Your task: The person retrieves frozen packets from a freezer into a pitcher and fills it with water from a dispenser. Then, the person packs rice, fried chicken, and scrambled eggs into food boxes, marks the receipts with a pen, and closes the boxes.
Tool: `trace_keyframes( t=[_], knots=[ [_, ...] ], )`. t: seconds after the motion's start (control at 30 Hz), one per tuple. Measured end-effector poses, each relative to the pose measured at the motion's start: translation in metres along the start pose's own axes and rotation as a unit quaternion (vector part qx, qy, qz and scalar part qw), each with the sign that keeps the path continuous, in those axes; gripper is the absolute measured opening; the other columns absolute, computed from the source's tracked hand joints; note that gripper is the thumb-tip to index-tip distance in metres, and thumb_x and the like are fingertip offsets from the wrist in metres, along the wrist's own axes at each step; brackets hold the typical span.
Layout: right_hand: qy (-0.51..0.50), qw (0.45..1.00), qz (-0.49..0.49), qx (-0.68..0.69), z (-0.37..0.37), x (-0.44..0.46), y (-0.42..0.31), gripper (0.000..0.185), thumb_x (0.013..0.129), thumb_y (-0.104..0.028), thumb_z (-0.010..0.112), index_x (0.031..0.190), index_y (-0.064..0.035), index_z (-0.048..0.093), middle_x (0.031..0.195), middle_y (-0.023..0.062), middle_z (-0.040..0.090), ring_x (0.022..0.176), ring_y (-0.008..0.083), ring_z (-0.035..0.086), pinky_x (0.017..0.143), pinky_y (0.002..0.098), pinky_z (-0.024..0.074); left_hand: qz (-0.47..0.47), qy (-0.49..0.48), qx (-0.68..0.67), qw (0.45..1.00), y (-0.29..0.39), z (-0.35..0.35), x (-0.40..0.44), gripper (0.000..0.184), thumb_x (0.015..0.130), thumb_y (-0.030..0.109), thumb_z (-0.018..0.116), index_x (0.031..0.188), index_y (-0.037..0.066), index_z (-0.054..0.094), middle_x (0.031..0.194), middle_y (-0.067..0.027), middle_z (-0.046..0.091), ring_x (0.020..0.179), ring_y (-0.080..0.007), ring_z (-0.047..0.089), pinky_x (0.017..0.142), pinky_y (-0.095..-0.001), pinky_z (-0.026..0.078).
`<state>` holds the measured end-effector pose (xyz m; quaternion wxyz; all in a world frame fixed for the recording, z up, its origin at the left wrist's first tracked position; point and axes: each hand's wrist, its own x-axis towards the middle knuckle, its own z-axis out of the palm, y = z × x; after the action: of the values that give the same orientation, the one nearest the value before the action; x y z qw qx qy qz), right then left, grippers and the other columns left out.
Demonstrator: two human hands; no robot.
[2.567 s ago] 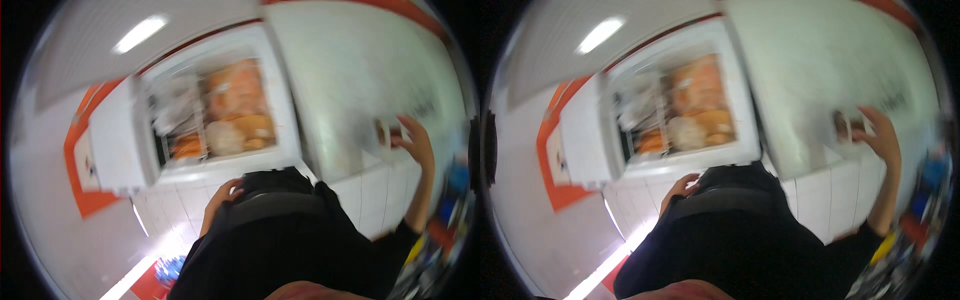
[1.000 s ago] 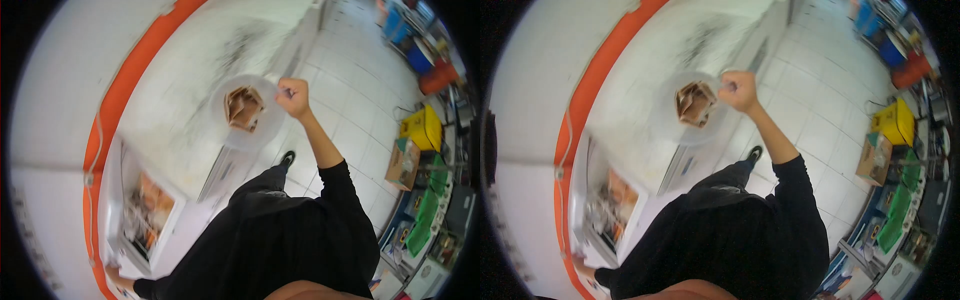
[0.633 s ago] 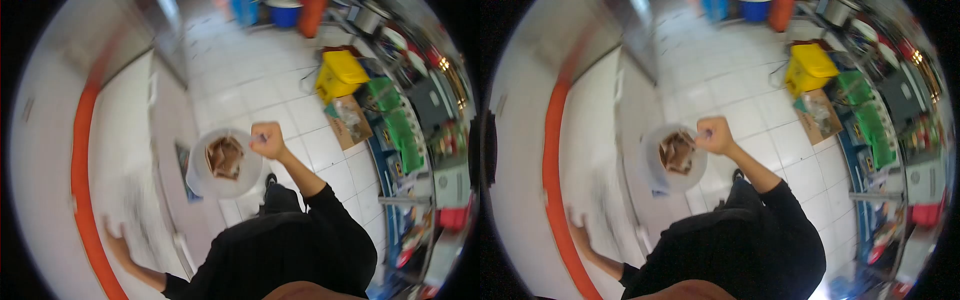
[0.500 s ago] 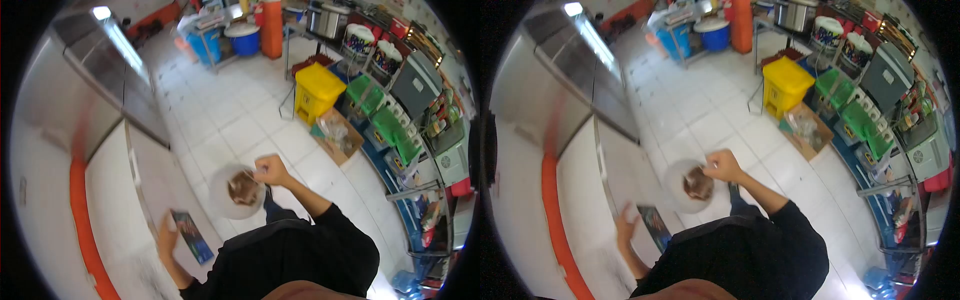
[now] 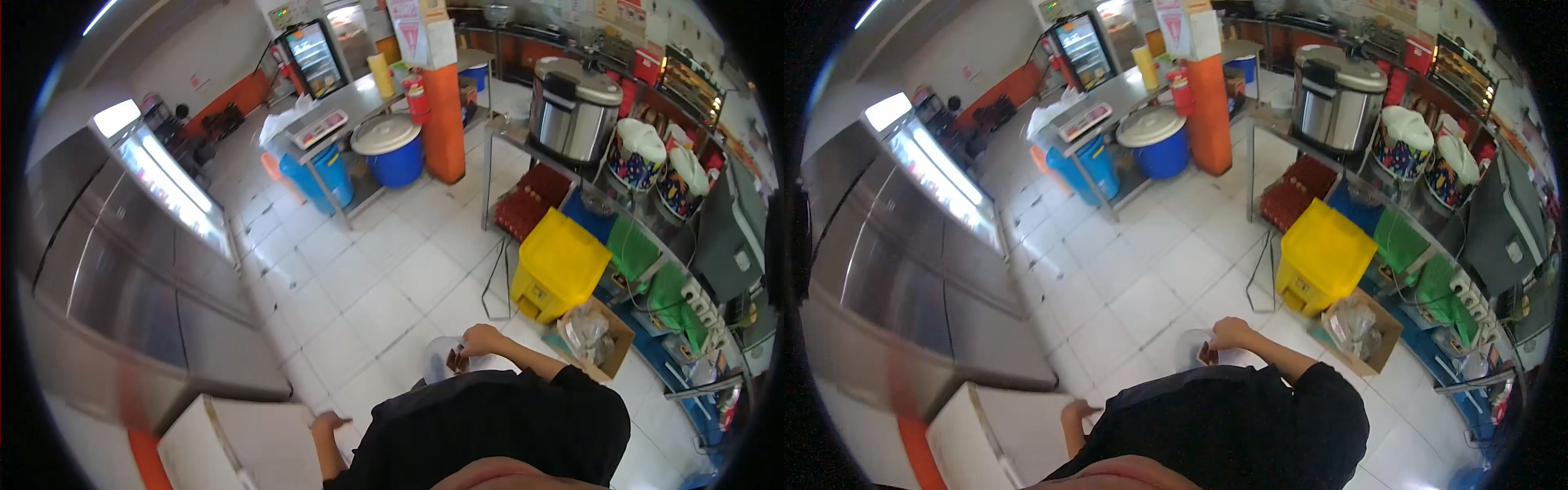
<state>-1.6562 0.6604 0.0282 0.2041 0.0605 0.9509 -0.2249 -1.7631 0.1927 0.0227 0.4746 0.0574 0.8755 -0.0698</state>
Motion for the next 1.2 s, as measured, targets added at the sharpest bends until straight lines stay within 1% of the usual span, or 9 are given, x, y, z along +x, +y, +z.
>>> trace_keyframes(
  t=[0.13,0.3,0.37,0.47,0.53,0.7,0.87,1.13,1.2],
  knots=[
    [0.09,0.993,0.031,0.072,-0.094,0.092,0.047,0.043,0.065,-0.045,0.065,0.083,-0.0058,0.068,0.085,0.0182,0.066,0.084,0.0356,0.063,0.075,0.043,0.0507,0.074,0.337,0.082,0.935,0.138,-0.255,0.129,0.082,0.075,0.055,0.065,0.137,0.008,0.038,0.13,-0.017,0.05,0.118,-0.0348,0.049,0.093,-0.0505,0.041],
    [0.241,0.931,0.176,0.21,-0.173,0.195,0.125,0.041,0.066,-0.044,0.067,0.074,-0.0039,0.064,0.078,0.0196,0.064,0.078,0.0349,0.063,0.07,0.0426,0.0496,0.345,0.357,0.128,0.858,0.408,-0.494,0.174,0.071,0.079,0.045,0.066,0.133,0.006,0.042,0.125,-0.0179,0.053,0.117,-0.034,0.049,0.094,-0.0476,0.041],
    [0.294,0.896,0.217,0.251,-0.172,0.26,0.184,0.042,0.066,-0.045,0.069,0.075,-0.004,0.065,0.072,0.0174,0.063,0.073,0.0319,0.064,0.066,0.0421,0.0484,0.569,0.352,0.117,0.734,0.497,-0.542,0.215,0.068,0.08,0.042,0.065,0.132,0.005,0.043,0.128,-0.0198,0.051,0.119,-0.0334,0.049,0.097,-0.0434,0.04],
    [0.372,0.784,0.341,0.361,-0.18,0.382,0.273,0.045,0.067,-0.047,0.07,0.077,-0.0038,0.066,0.067,0.0151,0.064,0.068,0.029,0.064,0.06,0.0426,0.0471,0.702,0.168,0.04,0.691,0.593,-0.589,0.235,0.066,0.081,0.041,0.064,0.132,0.004,0.044,0.128,-0.0208,0.052,0.118,-0.0353,0.049,0.099,-0.0422,0.039],
    [0.267,0.837,0.306,0.367,-0.258,0.45,0.33,0.046,0.074,-0.049,0.065,0.09,-0.0063,0.07,0.076,0.0115,0.068,0.074,0.0233,0.065,0.062,0.0338,0.0478,0.665,0.121,0.085,0.732,0.626,-0.621,0.261,0.068,0.081,0.044,0.063,0.132,0.003,0.044,0.126,-0.0217,0.053,0.116,-0.0373,0.05,0.098,-0.043,0.04],
    [0.302,0.482,-0.078,0.819,-0.371,0.633,0.438,0.037,0.091,-0.032,0.05,0.114,-0.0045,0.059,0.1,0.0064,0.064,0.092,0.0146,0.059,0.069,0.0287,0.0479,0.468,0.044,0.21,0.857,0.654,-0.699,0.328,0.073,0.084,0.046,0.061,0.135,-0.001,0.04,0.129,-0.0255,0.049,0.12,-0.0378,0.048,0.101,-0.0416,0.038],
    [0.369,0.296,0.207,0.856,-0.459,0.796,0.548,0.027,0.09,-0.022,0.046,0.103,-0.0044,0.061,0.089,0.0065,0.064,0.069,0.0172,0.061,0.059,0.0291,0.051,0.4,-0.001,0.169,0.901,0.721,-0.807,0.409,0.073,0.084,0.047,0.061,0.135,-0.001,0.04,0.129,-0.0259,0.049,0.12,-0.0383,0.048,0.101,-0.0422,0.038],
    [0.48,0.214,0.194,0.829,-0.512,0.903,0.758,0.021,0.088,-0.022,0.051,0.097,-0.007,0.062,0.091,0.0106,0.063,0.079,0.0253,0.062,0.07,0.0402,0.0518,0.501,0.088,0.174,0.843,1.01,-0.978,0.498,0.073,0.083,0.048,0.06,0.134,0.0,0.041,0.124,-0.0261,0.052,0.115,-0.0391,0.05,0.097,-0.0434,0.041],
    [0.484,0.096,0.06,0.868,-0.512,0.908,0.825,0.019,0.089,-0.015,0.048,0.1,-0.0064,0.061,0.093,0.0116,0.063,0.082,0.0257,0.062,0.071,0.04,0.0522,0.553,0.118,0.215,0.796,1.11,-1.011,0.494,0.074,0.083,0.05,0.059,0.133,0.0,0.041,0.122,-0.026,0.053,0.115,-0.0387,0.051,0.097,-0.0427,0.041]
  ],
)
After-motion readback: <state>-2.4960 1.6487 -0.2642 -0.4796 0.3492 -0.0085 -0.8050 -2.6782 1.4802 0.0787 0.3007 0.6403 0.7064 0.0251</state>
